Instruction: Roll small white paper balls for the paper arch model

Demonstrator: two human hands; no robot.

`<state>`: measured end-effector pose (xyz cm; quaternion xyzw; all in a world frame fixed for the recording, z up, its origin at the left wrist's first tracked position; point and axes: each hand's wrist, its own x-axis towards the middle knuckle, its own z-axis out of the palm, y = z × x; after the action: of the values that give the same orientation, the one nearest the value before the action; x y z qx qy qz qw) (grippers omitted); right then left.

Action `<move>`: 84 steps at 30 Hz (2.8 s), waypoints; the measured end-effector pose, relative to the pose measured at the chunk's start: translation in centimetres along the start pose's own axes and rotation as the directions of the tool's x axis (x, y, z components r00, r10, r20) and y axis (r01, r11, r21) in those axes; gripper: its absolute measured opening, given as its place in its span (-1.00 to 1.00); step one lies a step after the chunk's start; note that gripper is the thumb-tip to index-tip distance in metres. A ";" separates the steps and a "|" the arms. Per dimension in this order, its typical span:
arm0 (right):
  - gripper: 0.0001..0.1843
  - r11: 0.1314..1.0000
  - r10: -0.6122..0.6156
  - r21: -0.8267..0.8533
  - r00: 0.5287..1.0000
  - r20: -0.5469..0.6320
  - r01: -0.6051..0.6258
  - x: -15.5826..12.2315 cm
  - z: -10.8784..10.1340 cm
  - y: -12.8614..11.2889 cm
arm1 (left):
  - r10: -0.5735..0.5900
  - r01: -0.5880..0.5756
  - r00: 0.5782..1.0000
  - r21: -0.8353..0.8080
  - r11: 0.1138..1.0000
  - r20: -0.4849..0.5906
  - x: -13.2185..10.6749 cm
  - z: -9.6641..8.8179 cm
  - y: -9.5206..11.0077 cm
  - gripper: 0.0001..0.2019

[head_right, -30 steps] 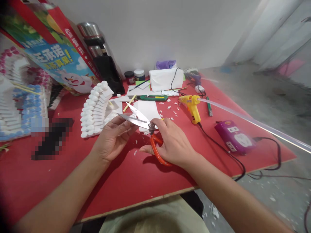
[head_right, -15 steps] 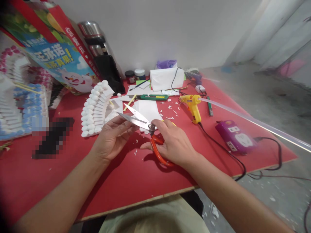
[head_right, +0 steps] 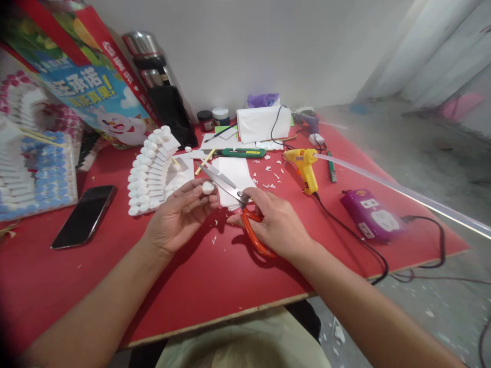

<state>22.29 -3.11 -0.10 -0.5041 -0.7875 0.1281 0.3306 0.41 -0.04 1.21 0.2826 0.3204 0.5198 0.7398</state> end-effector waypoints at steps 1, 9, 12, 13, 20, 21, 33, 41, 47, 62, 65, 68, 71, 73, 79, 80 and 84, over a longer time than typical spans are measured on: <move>-0.59 1.000 0.031 0.005 0.999 -0.018 -0.031 0.1 0.0 0.1 | -0.014 0.014 1.000 -0.013 1.000 0.006 0.0 0.0 0.0 -0.84; -0.39 0.996 0.088 0.034 0.996 0.006 -0.088 0.3 -0.8 0.3 | -0.093 0.104 0.988 -0.088 0.991 0.121 0.3 -0.1 0.3 -0.93; -0.33 1.000 0.001 0.010 0.999 0.044 -0.002 0.3 -0.6 0.3 | -0.105 0.116 0.987 -0.088 0.989 0.123 0.2 -0.2 0.3 -0.89; -0.31 1.000 -0.016 -0.008 0.999 0.049 0.016 0.3 -0.5 0.3 | -0.108 0.119 0.987 -0.088 0.989 0.122 0.2 -0.2 0.4 -0.86; -0.25 0.995 -0.065 -0.066 0.993 0.103 0.072 0.3 -0.2 0.3 | -0.114 0.122 0.986 -0.057 0.991 0.121 0.2 -0.3 0.3 -0.81; -0.25 0.995 -0.073 -0.060 0.991 0.112 0.080 0.3 -0.2 0.3 | -0.118 0.124 0.985 -0.047 0.991 0.124 0.2 -0.3 0.3 -0.81; -0.21 0.986 -0.154 -0.046 0.978 0.143 0.162 0.2 -0.1 0.6 | -0.213 0.215 0.973 -0.015 0.976 0.094 0.3 -0.4 0.8 -0.79; -0.20 0.991 -0.114 -0.066 0.989 0.095 0.120 0.3 -0.1 0.8 | -0.250 0.253 0.967 -0.053 0.966 0.056 0.3 -0.6 1.3 -0.83; -0.20 0.984 -0.160 -0.063 0.979 0.124 0.168 0.2 -0.1 0.7 | -0.275 0.279 0.959 -0.067 0.958 0.063 0.6 -0.9 1.2 -0.79; -0.30 0.998 0.064 0.026 0.995 -0.081 -0.062 0.3 -0.1 0.9 | -0.178 0.173 0.984 -0.127 0.977 -0.031 0.5 -0.7 1.2 -0.91; -0.27 0.998 0.027 0.063 0.998 -0.064 -0.023 0.3 -0.4 1.0 | -0.170 0.166 0.985 -0.133 0.977 -0.023 0.5 -0.7 1.1 -0.88; -0.21 0.997 -0.077 0.030 0.997 0.018 0.077 0.3 -0.5 0.8 | -0.170 0.169 0.985 -0.122 0.978 0.004 0.5 -0.7 1.0 -0.95; -0.19 0.990 -0.131 -0.044 0.989 0.065 0.134 0.3 -0.3 0.6 | -0.144 0.145 0.989 -0.111 0.983 0.023 0.5 -0.7 0.9 -0.91; -0.20 0.986 -0.138 -0.081 0.989 0.056 0.143 0.3 -0.2 0.5 | -0.143 0.147 0.989 -0.107 0.983 0.043 0.3 -0.6 0.8 -0.89; -0.29 0.984 -0.147 -0.103 0.989 0.025 0.148 0.4 -0.1 0.4 | -0.170 0.180 0.981 -0.100 0.979 0.098 0.1 -0.3 0.7 -0.87; -0.30 0.984 -0.146 -0.098 0.989 0.028 0.148 0.4 -0.1 0.4 | -0.171 0.180 0.981 -0.100 0.979 0.095 0.1 -0.3 0.6 -0.87; -0.33 0.983 -0.146 -0.112 0.989 0.028 0.149 0.4 0.0 0.4 | -0.163 0.170 0.983 -0.088 0.982 0.080 0.1 -0.1 0.5 -0.84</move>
<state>22.48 -2.56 -0.17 -0.4612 -0.8319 0.0630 0.3021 0.05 0.25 1.47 0.2381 0.2909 0.4601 0.8043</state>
